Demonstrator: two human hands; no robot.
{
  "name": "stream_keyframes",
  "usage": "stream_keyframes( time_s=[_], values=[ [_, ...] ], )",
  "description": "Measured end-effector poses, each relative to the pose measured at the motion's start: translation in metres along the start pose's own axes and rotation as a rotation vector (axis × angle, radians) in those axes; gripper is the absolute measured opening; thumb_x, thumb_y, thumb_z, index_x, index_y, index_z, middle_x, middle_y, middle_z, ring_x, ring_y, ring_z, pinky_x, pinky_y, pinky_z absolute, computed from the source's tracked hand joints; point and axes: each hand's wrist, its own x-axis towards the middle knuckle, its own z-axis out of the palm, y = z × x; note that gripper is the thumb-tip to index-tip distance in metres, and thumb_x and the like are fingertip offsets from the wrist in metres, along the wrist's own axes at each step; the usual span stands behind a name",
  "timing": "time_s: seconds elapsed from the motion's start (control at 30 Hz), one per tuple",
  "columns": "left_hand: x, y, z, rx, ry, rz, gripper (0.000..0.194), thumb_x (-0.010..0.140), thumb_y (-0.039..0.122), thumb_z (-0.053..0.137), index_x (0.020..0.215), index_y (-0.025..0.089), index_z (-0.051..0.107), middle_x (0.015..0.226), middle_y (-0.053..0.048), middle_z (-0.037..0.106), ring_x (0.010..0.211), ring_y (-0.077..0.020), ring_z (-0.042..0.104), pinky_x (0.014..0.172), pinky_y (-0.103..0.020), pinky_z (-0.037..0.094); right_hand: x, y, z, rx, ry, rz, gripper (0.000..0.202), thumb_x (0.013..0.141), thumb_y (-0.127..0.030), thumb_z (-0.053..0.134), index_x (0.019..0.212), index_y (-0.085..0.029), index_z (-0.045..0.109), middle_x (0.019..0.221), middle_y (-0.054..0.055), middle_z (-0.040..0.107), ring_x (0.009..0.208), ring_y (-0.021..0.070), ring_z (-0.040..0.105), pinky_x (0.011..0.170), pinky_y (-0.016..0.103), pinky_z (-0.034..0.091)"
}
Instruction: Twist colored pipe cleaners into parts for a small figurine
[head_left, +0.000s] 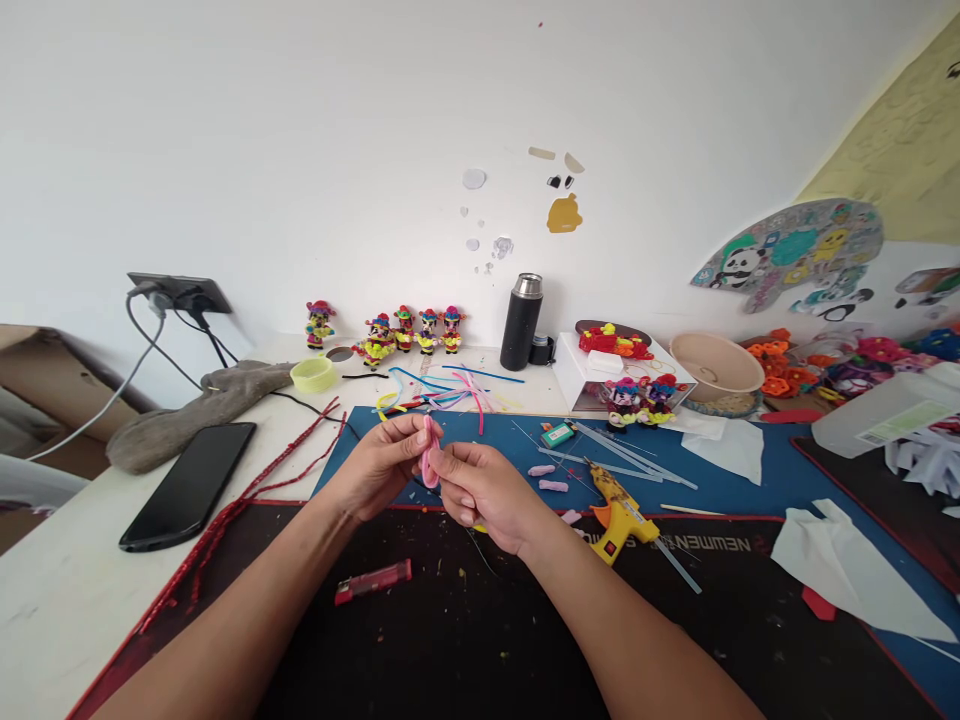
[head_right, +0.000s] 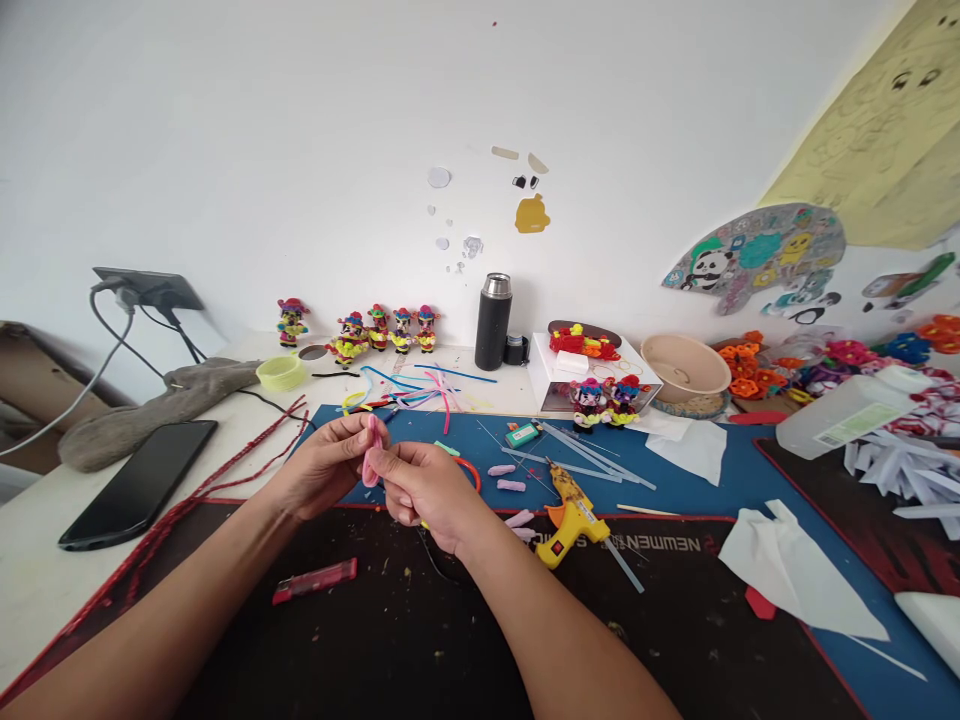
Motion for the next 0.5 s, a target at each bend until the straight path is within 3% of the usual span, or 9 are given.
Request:
stream_keyframes(
  time_s=[0.23,0.37,0.5],
  values=[
    [0.0018,-0.0004,-0.0011,0.022,0.042,0.051,0.035,0.07,0.039,0.097,0.074,0.013,0.075,0.059,-0.003,0.067,0.05,-0.0135,0.062,0.053,-0.022,0.051,-0.0006,-0.0009,0.0021,-0.055,0.051,-0.032,0.052,0.081,-0.066,0.08,0.076,-0.019,0.057,0.05,-0.01,0.042,0.04,0.0058,0.035,0.041,0.022,0.021],
    [0.005,-0.0033,-0.0037,0.024,0.156,0.107,0.037,0.064,0.039,0.101,0.075,0.013,0.076,0.066,-0.003,0.069,0.057,-0.0123,0.061,0.056,-0.021,0.05,0.0026,0.0009,-0.0008,-0.119,0.152,-0.091,0.051,0.084,-0.067,0.076,0.08,-0.021,0.056,0.051,-0.01,0.045,0.04,0.007,0.037,0.041,0.022,0.023],
    [0.0082,-0.0031,-0.0046,-0.046,0.257,0.15,0.038,0.058,0.034,0.103,0.073,0.013,0.076,0.074,-0.002,0.069,0.062,-0.0098,0.058,0.056,-0.019,0.048,0.0071,0.006,-0.0055,-0.327,0.249,-0.167,0.042,0.091,-0.063,0.069,0.088,-0.023,0.058,0.053,-0.008,0.051,0.041,0.0109,0.043,0.044,0.025,0.03]
  ],
)
